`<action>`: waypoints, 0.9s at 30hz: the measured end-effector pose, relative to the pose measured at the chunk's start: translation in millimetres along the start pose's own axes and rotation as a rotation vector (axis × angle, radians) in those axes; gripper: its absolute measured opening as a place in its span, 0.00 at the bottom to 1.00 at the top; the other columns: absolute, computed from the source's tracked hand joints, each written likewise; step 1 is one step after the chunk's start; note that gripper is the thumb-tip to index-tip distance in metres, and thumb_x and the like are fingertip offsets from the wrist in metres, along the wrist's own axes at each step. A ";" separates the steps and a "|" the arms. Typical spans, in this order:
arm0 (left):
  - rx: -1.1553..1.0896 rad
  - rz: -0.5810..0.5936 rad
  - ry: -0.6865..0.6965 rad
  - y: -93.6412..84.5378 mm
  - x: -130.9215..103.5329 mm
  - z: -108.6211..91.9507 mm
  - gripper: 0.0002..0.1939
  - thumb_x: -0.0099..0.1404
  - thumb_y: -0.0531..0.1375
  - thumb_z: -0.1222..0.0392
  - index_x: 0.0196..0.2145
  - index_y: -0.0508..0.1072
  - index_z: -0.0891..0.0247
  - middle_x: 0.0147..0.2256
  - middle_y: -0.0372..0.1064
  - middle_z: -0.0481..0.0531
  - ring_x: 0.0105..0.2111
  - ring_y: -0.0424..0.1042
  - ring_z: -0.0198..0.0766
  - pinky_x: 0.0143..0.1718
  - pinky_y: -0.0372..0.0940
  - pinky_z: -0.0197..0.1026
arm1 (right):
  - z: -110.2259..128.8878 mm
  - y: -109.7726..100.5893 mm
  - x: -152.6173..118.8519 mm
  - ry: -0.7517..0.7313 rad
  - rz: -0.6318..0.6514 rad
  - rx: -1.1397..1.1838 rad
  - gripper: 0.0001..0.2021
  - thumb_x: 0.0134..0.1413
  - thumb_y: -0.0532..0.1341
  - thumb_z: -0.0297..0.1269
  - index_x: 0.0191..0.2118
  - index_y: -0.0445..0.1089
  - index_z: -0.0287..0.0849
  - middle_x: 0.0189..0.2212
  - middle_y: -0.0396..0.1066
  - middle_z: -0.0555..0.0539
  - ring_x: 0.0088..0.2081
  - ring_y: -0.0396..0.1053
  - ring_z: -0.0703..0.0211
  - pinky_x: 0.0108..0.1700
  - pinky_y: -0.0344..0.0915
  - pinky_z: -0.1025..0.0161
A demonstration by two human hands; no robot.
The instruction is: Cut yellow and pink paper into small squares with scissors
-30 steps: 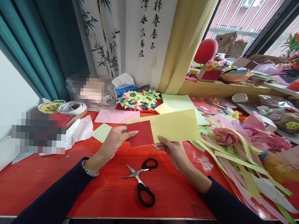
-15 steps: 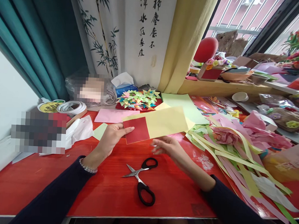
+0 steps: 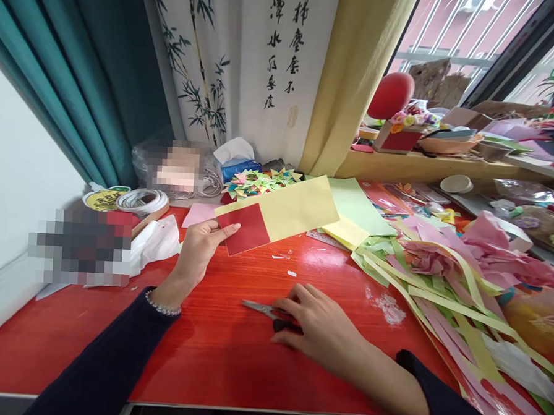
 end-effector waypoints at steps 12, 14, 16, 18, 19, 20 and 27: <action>-0.074 -0.055 0.031 1.7 -6.0 -15.0 0.14 0.48 0.67 0.55 0.32 0.76 0.65 0.32 0.76 0.52 0.36 0.74 0.42 0.40 0.69 0.44 | -32.8 -15.0 5.8 0.141 -0.065 0.159 0.08 0.42 0.59 0.29 0.32 0.72 0.40 0.23 0.65 0.50 0.23 0.60 0.65 0.25 0.51 0.66; -0.089 -0.056 0.030 1.4 -5.9 -14.3 0.14 0.48 0.67 0.56 0.32 0.76 0.65 0.33 0.76 0.52 0.36 0.73 0.42 0.40 0.69 0.44 | -31.7 -8.4 8.6 0.151 -0.018 0.448 0.09 0.44 0.58 0.30 0.35 0.71 0.40 0.23 0.65 0.51 0.24 0.62 0.65 0.25 0.55 0.66; -0.104 -0.064 0.038 0.1 -5.9 -14.0 0.12 0.48 0.67 0.56 0.31 0.75 0.65 0.32 0.76 0.52 0.35 0.74 0.42 0.39 0.69 0.44 | -27.3 0.2 10.4 0.151 0.091 0.855 0.14 0.45 0.57 0.32 0.42 0.68 0.42 0.26 0.64 0.51 0.26 0.64 0.64 0.25 0.60 0.67; -0.112 -0.082 0.047 -1.7 -6.6 -14.3 0.11 0.48 0.67 0.56 0.29 0.75 0.65 0.30 0.75 0.51 0.34 0.74 0.42 0.38 0.70 0.44 | -23.1 3.0 11.6 0.141 0.149 1.178 0.21 0.45 0.59 0.33 0.49 0.62 0.44 0.28 0.62 0.52 0.28 0.65 0.64 0.25 0.64 0.67; -0.114 -0.092 0.048 -2.3 -7.3 -14.5 0.11 0.48 0.67 0.56 0.27 0.74 0.65 0.29 0.75 0.51 0.34 0.74 0.42 0.37 0.70 0.44 | -22.9 2.7 12.3 0.136 0.149 1.257 0.24 0.43 0.61 0.34 0.50 0.61 0.45 0.28 0.61 0.53 0.28 0.65 0.65 0.26 0.64 0.67; -0.116 -0.100 0.048 -2.4 -8.4 -14.9 0.11 0.48 0.67 0.56 0.27 0.74 0.65 0.29 0.75 0.51 0.33 0.74 0.42 0.37 0.70 0.45 | -23.8 2.2 13.2 0.130 0.140 1.288 0.26 0.42 0.64 0.34 0.50 0.61 0.45 0.27 0.60 0.54 0.27 0.63 0.66 0.26 0.64 0.68; -0.118 -0.081 0.041 8.6 -18.1 -18.8 0.12 0.49 0.67 0.57 0.32 0.76 0.65 0.34 0.76 0.53 0.37 0.73 0.43 0.41 0.69 0.46 | -40.6 -0.9 16.4 0.118 -0.009 1.293 0.22 0.38 0.67 0.46 0.41 0.69 0.43 0.23 0.59 0.55 0.22 0.56 0.70 0.20 0.53 0.72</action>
Point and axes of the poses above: each hand's wrist, its own x-axis towards the middle knuckle, its own y-axis out of the palm, z = x × y, the point moved 7 cm from there along x, towards the middle knuckle
